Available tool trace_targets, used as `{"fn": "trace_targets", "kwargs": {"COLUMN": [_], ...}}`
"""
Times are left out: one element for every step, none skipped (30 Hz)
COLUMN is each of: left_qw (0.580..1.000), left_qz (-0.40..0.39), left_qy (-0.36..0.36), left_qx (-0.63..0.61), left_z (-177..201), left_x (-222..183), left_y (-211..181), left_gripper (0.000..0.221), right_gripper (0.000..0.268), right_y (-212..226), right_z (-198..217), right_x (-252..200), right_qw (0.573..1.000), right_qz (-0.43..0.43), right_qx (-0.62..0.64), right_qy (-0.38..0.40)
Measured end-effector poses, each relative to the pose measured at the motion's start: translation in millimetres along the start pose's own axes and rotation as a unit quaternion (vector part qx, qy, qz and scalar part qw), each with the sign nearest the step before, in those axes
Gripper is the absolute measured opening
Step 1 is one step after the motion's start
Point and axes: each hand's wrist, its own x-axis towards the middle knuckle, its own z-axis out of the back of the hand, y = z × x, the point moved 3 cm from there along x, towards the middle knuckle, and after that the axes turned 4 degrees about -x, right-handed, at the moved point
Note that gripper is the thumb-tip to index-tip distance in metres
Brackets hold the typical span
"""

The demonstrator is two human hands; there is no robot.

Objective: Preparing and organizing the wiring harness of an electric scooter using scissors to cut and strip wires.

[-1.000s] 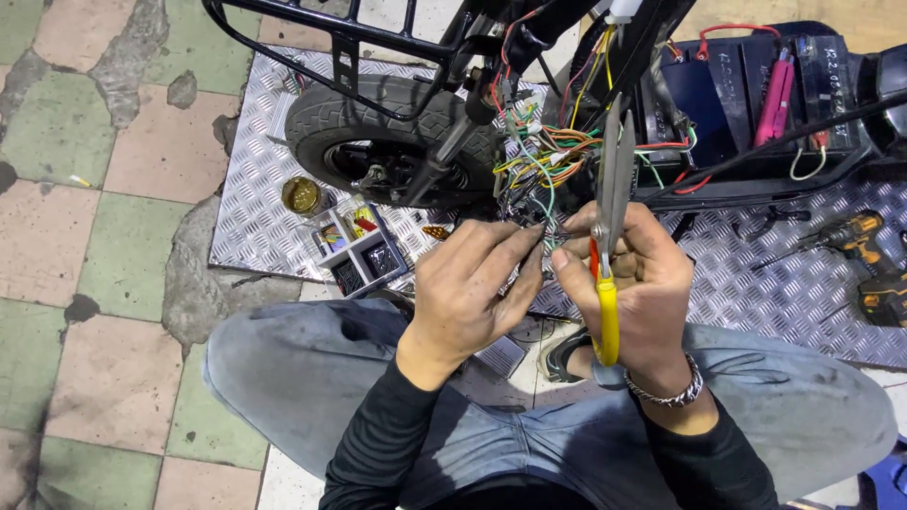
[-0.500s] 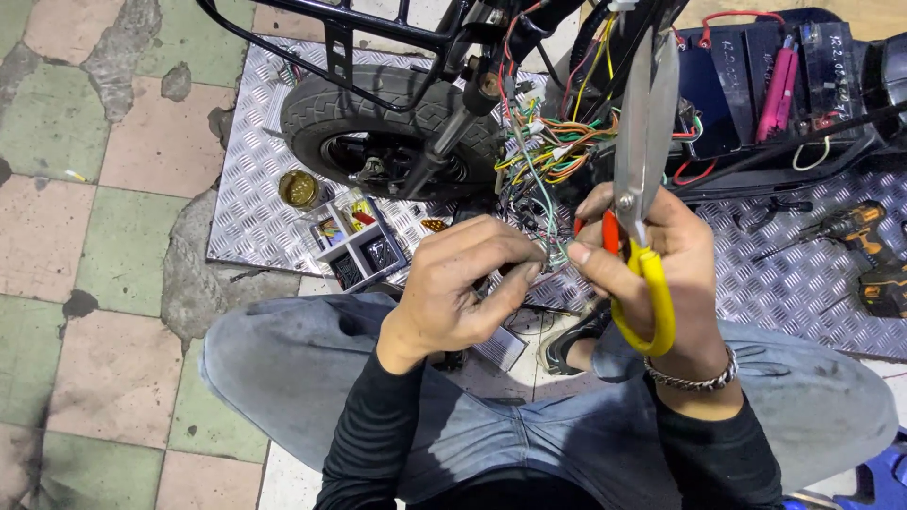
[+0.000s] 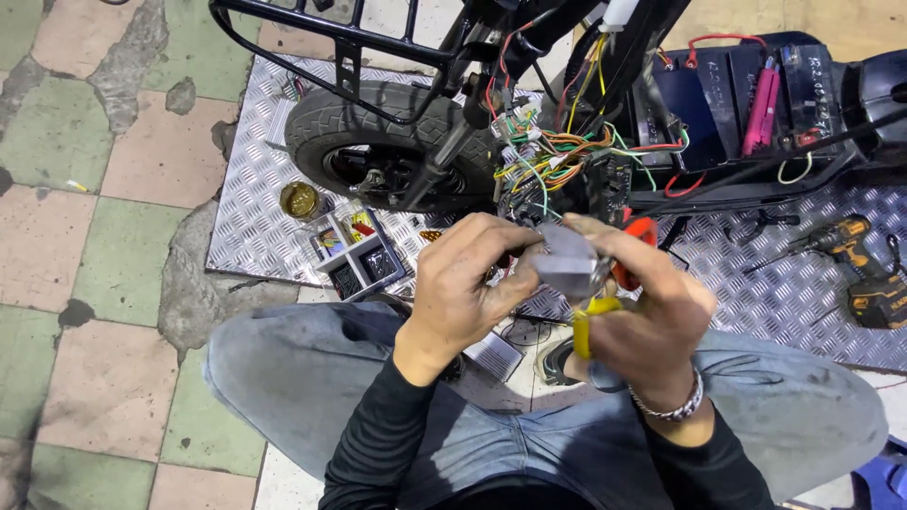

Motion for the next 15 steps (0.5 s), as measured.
{"fn": "trace_targets", "kwargs": {"left_qw": [1.0,1.0,0.999,0.999,0.999,0.999,0.999,0.999,0.998,0.996,0.996,0.993,0.989,0.99,0.985], "left_qz": [-0.016,-0.017,-0.021,-0.025,-0.026,-0.017,-0.008,-0.01,-0.032,-0.053,-0.053,-0.086,-0.12,-0.119,-0.132], "left_qy": [0.005,0.004,0.006,0.008,0.007,0.012,0.016,0.016,0.02,0.024,0.022,0.005,-0.013,-0.013,0.0], "left_qx": [0.021,0.021,0.028,0.035,0.034,0.037,0.04,0.04,0.055,0.07,0.07,0.076,0.081,0.08,0.11], "left_z": [0,1,1,1,0,-2,-3,-3,-3,-3,-2,-1,0,1,1], "left_x": [-1,-1,-1,-1,-4,-6,-9,-9,-10,-12,-9,-6,-3,-3,-3], "left_y": [-1,-2,-4,-6,-5,-3,-2,-2,-4,-6,-7,-11,-15,-13,-13], "left_gripper": [0.033,0.033,0.034,0.035,0.035,0.025,0.034,0.034,0.031,0.029,0.029,0.017,0.03,0.03,0.028], "right_gripper": [0.049,0.049,0.043,0.04,0.04,0.043,0.047,0.047,0.048,0.05,0.05,0.045,0.042,0.042,0.042], "right_y": [7,10,13,16,15,14,14,12,11,11,5,1,-4,-5,-5], "right_z": [0,0,0,1,-1,-3,-4,-4,-4,-3,-6,-7,-8,-6,-4], "right_x": [2,2,2,2,2,1,1,0,-1,-2,-3,-5,-6,-4,-2], "right_qw": [0.999,0.999,0.999,0.998,0.998,1.0,0.999,0.999,0.998,0.996,0.996,0.995,0.994,0.994,0.993], "right_qz": [0.006,0.007,0.003,-0.003,-0.002,0.005,0.012,0.013,0.036,0.059,0.06,0.074,0.088,0.088,0.099], "right_qx": [0.032,0.032,0.049,0.066,0.066,0.016,-0.033,-0.033,-0.048,-0.061,-0.061,-0.053,-0.045,-0.045,-0.045], "right_qy": [0.001,0.001,0.008,0.016,0.016,0.018,0.02,0.019,0.009,0.0,0.001,-0.026,-0.053,-0.053,-0.044]}}
